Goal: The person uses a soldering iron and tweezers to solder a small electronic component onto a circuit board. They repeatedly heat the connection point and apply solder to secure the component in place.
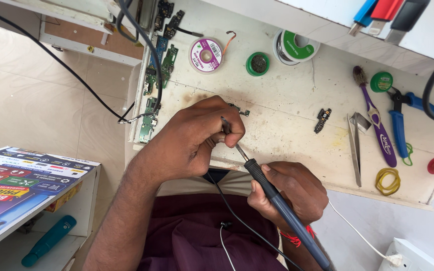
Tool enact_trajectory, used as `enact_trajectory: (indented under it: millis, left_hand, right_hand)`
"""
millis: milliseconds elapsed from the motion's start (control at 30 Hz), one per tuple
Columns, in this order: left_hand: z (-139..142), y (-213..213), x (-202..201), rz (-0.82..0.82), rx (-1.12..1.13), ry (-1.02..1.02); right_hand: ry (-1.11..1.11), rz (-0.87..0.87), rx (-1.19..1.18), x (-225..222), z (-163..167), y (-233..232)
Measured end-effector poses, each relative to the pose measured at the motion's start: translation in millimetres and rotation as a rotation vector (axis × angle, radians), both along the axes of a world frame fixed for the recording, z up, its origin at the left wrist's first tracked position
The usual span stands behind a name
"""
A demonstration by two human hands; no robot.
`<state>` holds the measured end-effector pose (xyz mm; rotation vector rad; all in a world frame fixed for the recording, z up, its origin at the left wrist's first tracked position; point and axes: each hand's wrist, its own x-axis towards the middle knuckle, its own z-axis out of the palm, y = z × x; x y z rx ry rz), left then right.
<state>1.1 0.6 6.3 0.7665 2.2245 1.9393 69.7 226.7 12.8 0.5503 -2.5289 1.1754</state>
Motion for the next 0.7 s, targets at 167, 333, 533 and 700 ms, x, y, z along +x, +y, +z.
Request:
enact_trajectory:
  millis: [167,333,533,700]
  left_hand:
    - [-0.6,-2.8,1.9,-0.006,0.013,-0.021]
    - [-0.9,-1.6,1.9,-0.009,-0.009,-0.031]
    - [-1.5,-2.5,3.0,-0.005,-0.028,-0.037]
    - [-1.4,-1.6,3.4,-0.005,0.002,-0.026]
  right_hand:
    - [-0.019,0.008,-0.015,1.0,-0.1,-1.8]
    - [-0.023,-0.006,0.013,2.8,0.5,-1.6]
    - [-0.016,-0.033,0.023,3.8,0.7,-2.7]
    - [-0.013,-0.025,0.016,4.5,0.6,-2.0]
